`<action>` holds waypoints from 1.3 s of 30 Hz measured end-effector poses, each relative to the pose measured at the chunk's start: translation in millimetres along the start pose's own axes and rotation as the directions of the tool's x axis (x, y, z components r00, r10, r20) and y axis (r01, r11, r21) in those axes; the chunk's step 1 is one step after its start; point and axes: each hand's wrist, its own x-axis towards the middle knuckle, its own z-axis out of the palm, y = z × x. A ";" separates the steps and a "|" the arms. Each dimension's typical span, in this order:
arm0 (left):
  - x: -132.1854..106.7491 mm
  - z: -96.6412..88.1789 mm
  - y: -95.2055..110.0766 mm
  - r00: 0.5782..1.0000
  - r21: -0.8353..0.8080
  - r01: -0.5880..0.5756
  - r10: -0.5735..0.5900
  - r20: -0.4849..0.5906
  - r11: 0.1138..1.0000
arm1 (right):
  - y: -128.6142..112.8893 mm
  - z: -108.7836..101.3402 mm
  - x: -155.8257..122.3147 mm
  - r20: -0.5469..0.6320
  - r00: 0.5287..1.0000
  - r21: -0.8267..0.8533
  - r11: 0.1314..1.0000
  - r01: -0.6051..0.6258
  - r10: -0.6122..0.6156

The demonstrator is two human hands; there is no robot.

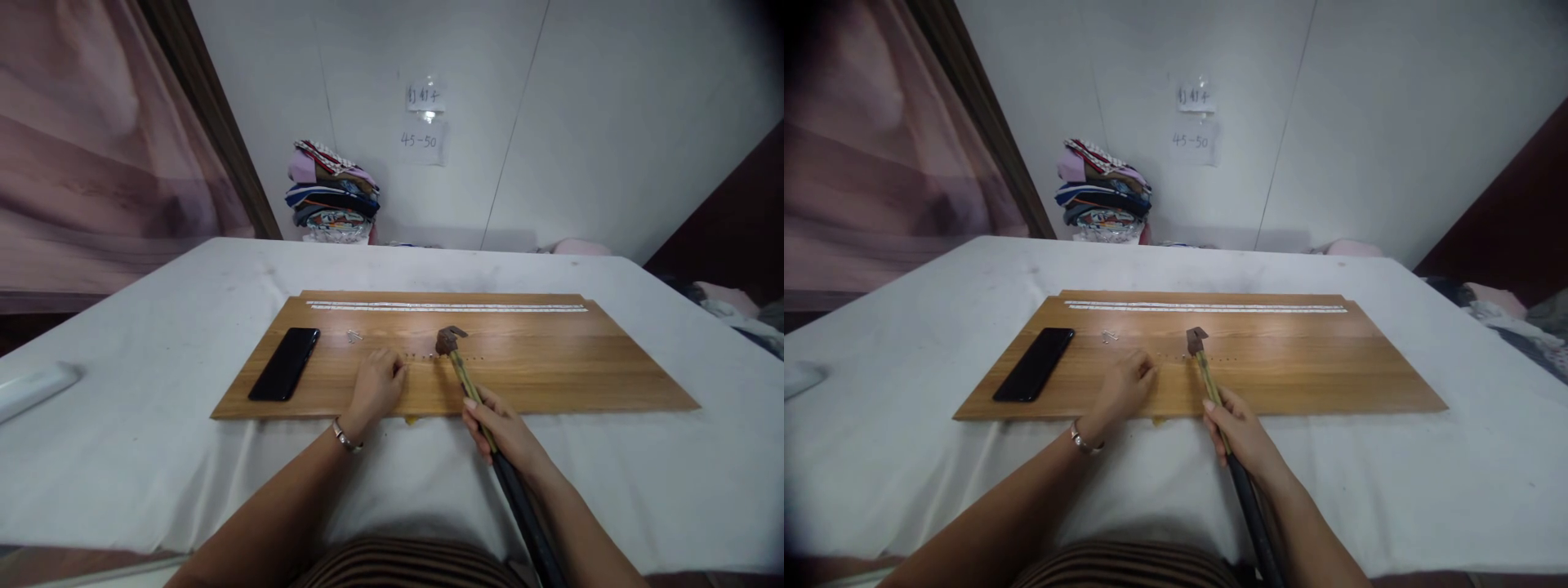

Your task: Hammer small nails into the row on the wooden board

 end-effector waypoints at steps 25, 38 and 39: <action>-0.1 1.9 -2.5 1.000 0.001 -0.009 0.009 -0.011 1.000 | 0.0 -0.7 0.6 0.010 1.000 0.000 1.000 0.005 -0.005; -1.4 2.3 -3.4 1.000 0.003 -0.013 0.013 -0.018 1.000 | -0.7 0.5 -0.2 0.017 1.000 0.007 1.000 0.019 -0.019; -1.5 2.0 -3.2 1.000 0.000 -0.019 0.019 -0.020 1.000 | -1.1 0.7 -0.3 0.023 1.000 0.001 1.000 0.018 -0.018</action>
